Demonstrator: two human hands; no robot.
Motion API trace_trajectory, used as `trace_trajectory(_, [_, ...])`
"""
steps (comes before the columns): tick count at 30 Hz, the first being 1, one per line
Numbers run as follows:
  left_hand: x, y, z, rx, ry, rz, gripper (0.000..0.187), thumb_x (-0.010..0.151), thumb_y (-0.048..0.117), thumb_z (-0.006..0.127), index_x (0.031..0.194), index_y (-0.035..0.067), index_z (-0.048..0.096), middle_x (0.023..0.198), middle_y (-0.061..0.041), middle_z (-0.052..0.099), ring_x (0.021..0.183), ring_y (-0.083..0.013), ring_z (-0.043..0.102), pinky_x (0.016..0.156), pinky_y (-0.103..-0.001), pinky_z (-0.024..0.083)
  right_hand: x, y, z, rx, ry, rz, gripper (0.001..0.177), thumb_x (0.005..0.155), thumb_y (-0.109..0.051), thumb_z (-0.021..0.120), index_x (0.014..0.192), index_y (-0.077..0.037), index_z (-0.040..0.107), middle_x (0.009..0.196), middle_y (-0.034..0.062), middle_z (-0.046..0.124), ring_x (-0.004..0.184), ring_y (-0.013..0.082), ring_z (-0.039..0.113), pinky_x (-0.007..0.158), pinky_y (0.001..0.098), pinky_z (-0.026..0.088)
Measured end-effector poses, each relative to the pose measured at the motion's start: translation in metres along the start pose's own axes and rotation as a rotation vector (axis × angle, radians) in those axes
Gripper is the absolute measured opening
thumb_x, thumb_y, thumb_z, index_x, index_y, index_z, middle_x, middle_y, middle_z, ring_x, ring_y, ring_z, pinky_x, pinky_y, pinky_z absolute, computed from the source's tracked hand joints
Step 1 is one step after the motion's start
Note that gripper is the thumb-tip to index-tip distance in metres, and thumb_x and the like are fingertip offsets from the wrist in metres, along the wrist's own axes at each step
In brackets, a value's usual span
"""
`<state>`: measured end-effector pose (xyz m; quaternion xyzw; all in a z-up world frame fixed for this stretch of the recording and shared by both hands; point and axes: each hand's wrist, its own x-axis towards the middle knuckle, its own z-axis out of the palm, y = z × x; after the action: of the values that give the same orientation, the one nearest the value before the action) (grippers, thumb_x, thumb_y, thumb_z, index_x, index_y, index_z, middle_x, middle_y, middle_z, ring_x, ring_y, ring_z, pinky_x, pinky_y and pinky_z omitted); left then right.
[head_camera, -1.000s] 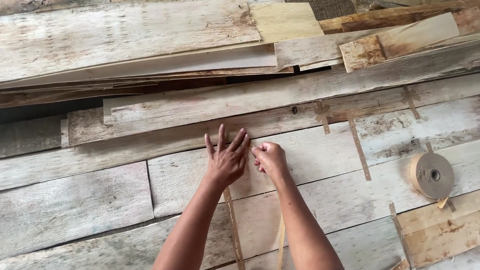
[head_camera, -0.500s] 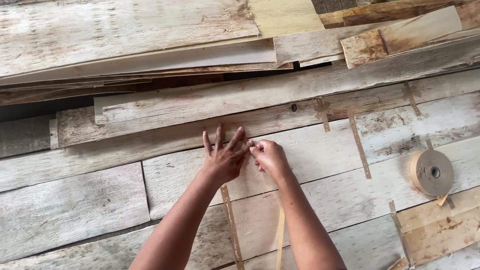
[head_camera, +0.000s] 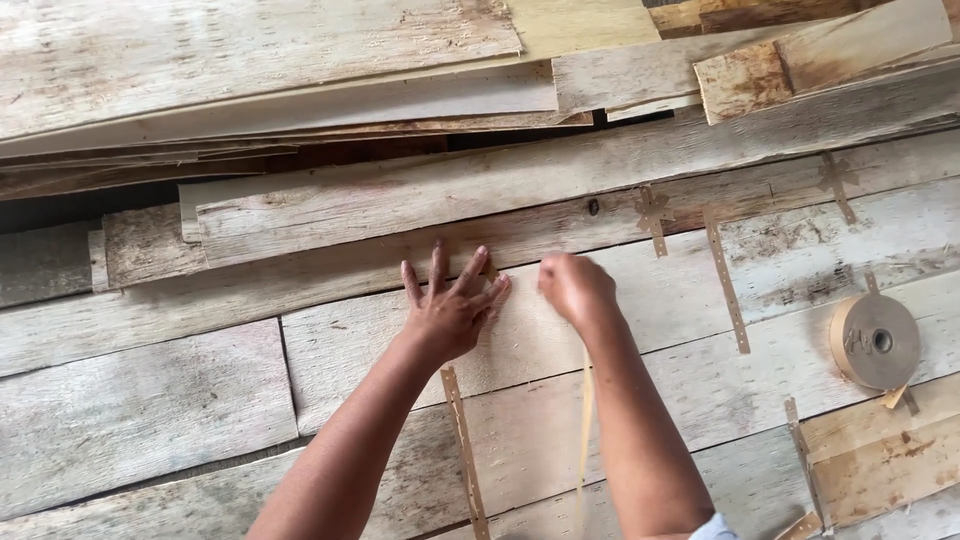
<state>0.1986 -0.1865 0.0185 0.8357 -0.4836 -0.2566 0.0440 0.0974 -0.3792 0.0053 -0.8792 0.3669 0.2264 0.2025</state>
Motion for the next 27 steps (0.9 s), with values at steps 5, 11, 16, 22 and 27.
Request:
trace_trajectory(5, [0.002, -0.007, 0.000, -0.108, -0.063, 0.013, 0.049, 0.101, 0.046, 0.050, 0.148, 0.052, 0.044, 0.172, 0.015, -0.005, 0.151, -0.0437, -0.026, 0.112, -0.080, -0.008, -0.028, -0.027, -0.011, 0.481, 0.198, 0.020, 0.037, 0.085, -0.046, 0.070, 0.108, -0.018, 0.065, 0.103, 0.0113, 0.073, 0.107, 0.0346, 0.070, 0.089, 0.0507, 0.055])
trace_trajectory(11, [-0.008, -0.014, -0.014, -0.416, -0.030, -0.020, 0.061, 0.103, 0.034, 0.042, 0.160, 0.044, 0.023, 0.173, 0.008, -0.005, 0.156, -0.0373, -0.015, 0.117, -0.073, -0.012, -0.020, -0.040, 0.007, 0.325, 0.234, 0.085, 0.054, 0.080, -0.054, 0.071, 0.116, -0.018, 0.054, 0.121, 0.0114, 0.066, 0.120, 0.0359, 0.064, 0.099, 0.0568, 0.053])
trace_trajectory(16, [-0.005, 0.004, -0.009, -0.282, 0.070, -0.130, 0.055, 0.105, 0.041, 0.033, 0.160, 0.034, 0.029, 0.173, -0.005, -0.008, 0.156, -0.0385, -0.013, 0.119, -0.070, -0.006, -0.019, -0.041, 0.013, 0.282, 0.293, 0.027, 0.055, 0.076, -0.044, 0.081, 0.113, -0.013, 0.054, 0.116, 0.0162, 0.064, 0.118, 0.0410, 0.062, 0.097, 0.0583, 0.054])
trace_trajectory(22, [0.007, 0.004, 0.009, -0.316, 0.179, -0.195, 0.055, 0.105, 0.037, 0.034, 0.160, 0.029, 0.034, 0.172, -0.012, -0.006, 0.156, -0.0380, -0.013, 0.119, -0.068, -0.005, -0.015, -0.022, 0.016, 0.308, 0.253, -0.099, 0.056, 0.075, -0.037, 0.085, 0.115, -0.017, 0.052, 0.111, 0.0121, 0.062, 0.116, 0.0384, 0.063, 0.095, 0.0548, 0.054])
trace_trajectory(27, [0.008, 0.000, 0.018, -0.355, 0.245, -0.213, 0.054, 0.104, 0.042, 0.038, 0.157, 0.033, 0.039, 0.173, -0.010, -0.001, 0.157, -0.0361, -0.006, 0.121, -0.066, -0.004, -0.040, -0.007, -0.002, 0.605, 0.157, -0.067, 0.036, 0.081, -0.022, 0.068, 0.115, -0.020, 0.057, 0.106, 0.0071, 0.068, 0.112, 0.0296, 0.067, 0.093, 0.0475, 0.053])
